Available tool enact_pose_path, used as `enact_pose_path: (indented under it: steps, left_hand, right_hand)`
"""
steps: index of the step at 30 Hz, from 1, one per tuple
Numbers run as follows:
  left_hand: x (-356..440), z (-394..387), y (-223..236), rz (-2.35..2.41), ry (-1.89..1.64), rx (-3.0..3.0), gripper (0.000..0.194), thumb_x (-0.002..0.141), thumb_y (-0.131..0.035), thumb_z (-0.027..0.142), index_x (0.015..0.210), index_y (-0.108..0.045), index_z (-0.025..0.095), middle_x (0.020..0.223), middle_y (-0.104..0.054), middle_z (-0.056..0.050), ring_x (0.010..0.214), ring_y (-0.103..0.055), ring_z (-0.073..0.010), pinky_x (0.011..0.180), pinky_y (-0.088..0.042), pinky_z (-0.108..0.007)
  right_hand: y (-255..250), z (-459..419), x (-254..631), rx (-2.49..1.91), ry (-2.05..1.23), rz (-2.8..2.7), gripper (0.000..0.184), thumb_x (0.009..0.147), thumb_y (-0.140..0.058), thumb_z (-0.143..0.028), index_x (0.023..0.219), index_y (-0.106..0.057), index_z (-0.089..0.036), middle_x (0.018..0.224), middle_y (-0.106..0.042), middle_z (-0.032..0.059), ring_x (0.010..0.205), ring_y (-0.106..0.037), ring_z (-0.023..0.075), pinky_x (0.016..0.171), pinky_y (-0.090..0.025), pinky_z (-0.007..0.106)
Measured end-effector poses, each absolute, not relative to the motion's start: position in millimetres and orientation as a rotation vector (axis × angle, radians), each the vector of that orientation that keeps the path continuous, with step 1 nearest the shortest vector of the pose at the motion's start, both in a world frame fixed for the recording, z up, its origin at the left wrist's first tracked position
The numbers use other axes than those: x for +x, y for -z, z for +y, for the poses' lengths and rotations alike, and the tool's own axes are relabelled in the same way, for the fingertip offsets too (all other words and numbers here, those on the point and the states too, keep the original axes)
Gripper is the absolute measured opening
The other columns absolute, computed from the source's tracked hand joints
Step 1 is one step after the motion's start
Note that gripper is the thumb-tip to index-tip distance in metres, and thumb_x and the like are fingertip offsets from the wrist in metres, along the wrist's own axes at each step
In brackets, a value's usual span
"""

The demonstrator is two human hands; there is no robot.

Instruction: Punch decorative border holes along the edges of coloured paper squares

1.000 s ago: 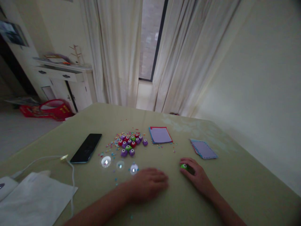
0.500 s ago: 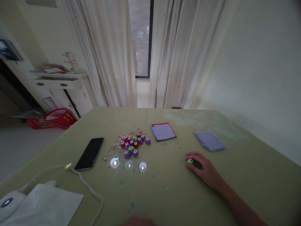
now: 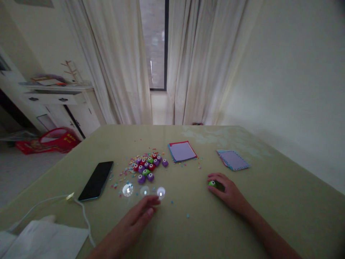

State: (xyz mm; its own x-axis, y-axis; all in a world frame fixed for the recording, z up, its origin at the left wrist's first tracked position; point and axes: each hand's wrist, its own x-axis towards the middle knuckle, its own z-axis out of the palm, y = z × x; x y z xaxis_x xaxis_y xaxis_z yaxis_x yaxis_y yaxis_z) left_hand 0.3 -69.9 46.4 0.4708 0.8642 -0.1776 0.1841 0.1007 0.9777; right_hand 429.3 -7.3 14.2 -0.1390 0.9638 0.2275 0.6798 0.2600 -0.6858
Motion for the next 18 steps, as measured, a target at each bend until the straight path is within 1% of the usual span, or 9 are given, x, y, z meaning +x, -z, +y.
enact_pose_path:
  steps: [2,5,7,8,9,10,11,13,18]
  left_hand:
    - [26.7,-65.8,-59.8,0.945,-0.632,1.553,0.057,0.097,-0.074,0.061,0.148,-0.066,0.037,0.164,-0.056,-0.006,0.157,-0.043,-0.0349,0.133,-0.026,-0.056]
    - [75.9,-68.9,-61.3,0.439,-0.340,1.359,0.057,0.098,-0.073,0.062,0.145,-0.070,0.029,0.146,-0.071,-0.011,0.138,-0.065,-0.0328,0.122,-0.045,-0.052]
    - [102.0,-63.3,-50.2,0.404,-0.253,1.256,0.069,0.084,-0.086,0.063,0.138,-0.073,0.022,0.140,-0.075,-0.016,0.133,-0.070,-0.0364,0.115,-0.052,-0.052]
    - [109.2,-56.0,-43.9,0.575,-0.367,1.290,0.075,0.074,-0.092,0.063,0.133,-0.075,0.019,0.135,-0.077,-0.017,0.128,-0.073,-0.0387,0.110,-0.056,-0.052]
    - [111.8,-46.5,-38.5,0.694,-0.468,1.303,0.075,0.080,-0.085,0.067,0.135,-0.072,0.017,0.138,-0.074,-0.019,0.129,-0.071,-0.0406,0.109,-0.056,-0.055]
    - [110.2,-36.0,-34.5,0.779,-0.561,1.313,0.069,0.096,-0.066,0.068,0.143,-0.065,0.018,0.149,-0.067,-0.019,0.141,-0.063,-0.0389,0.118,-0.048,-0.057]
    - [105.1,-26.0,-32.1,0.848,-0.638,1.334,0.063,0.104,-0.056,0.064,0.148,-0.061,0.018,0.158,-0.060,-0.018,0.152,-0.050,-0.0378,0.125,-0.039,-0.057]
    - [89.3,-13.0,-31.2,0.935,-0.741,1.374,0.061,0.102,-0.062,0.056,0.153,-0.056,0.023,0.168,-0.050,-0.015,0.162,-0.033,-0.0370,0.130,-0.031,-0.058]
    - [58.7,-19.7,-27.0,0.843,-0.605,1.524,0.050,0.091,-0.078,0.055,0.134,-0.075,0.030,0.141,-0.074,-0.009,0.133,-0.068,-0.0327,0.116,-0.052,-0.050]
  right_hand:
    - [-14.7,-7.5,429.1,-1.489,-0.569,-1.893,0.029,0.094,-0.073,-0.048,0.107,-0.081,-0.025,0.125,-0.075,0.0138,0.120,-0.069,0.0326,0.111,-0.050,0.050]
    - [-15.6,-7.8,428.4,-1.499,-0.569,-1.884,0.029,0.093,-0.073,-0.049,0.107,-0.081,-0.024,0.124,-0.076,0.0139,0.120,-0.069,0.0329,0.112,-0.049,0.050]
    - [-16.7,-8.4,427.8,-1.507,-0.571,-1.883,0.030,0.093,-0.073,-0.049,0.108,-0.081,-0.024,0.125,-0.075,0.0144,0.121,-0.068,0.0332,0.113,-0.048,0.050]
    - [-17.3,-8.9,427.6,-1.512,-0.572,-1.885,0.030,0.093,-0.073,-0.049,0.108,-0.081,-0.024,0.126,-0.075,0.0148,0.121,-0.068,0.0333,0.113,-0.048,0.051]
    - [-17.9,-9.3,427.3,-1.517,-0.572,-1.888,0.030,0.094,-0.072,-0.048,0.109,-0.080,-0.024,0.127,-0.075,0.0151,0.122,-0.068,0.0334,0.113,-0.048,0.051]
    - [-18.4,-9.6,427.1,-1.521,-0.570,-1.892,0.031,0.094,-0.071,-0.048,0.110,-0.080,-0.023,0.128,-0.074,0.0154,0.123,-0.067,0.0334,0.113,-0.048,0.051]
    - [-18.8,-9.8,426.8,-1.524,-0.566,-1.898,0.030,0.095,-0.071,-0.047,0.111,-0.080,-0.023,0.128,-0.074,0.0156,0.123,-0.067,0.0333,0.113,-0.048,0.051]
    - [-19.1,-9.7,425.9,-1.521,-0.547,-1.911,0.030,0.096,-0.070,-0.046,0.111,-0.080,-0.022,0.128,-0.074,0.0157,0.121,-0.068,0.0328,0.112,-0.049,0.050]
    - [-18.5,-13.3,414.4,-1.546,-0.409,-1.966,0.023,0.096,-0.071,-0.038,0.111,-0.078,-0.022,0.124,-0.075,0.0151,0.120,-0.068,0.0316,0.111,-0.050,0.049]
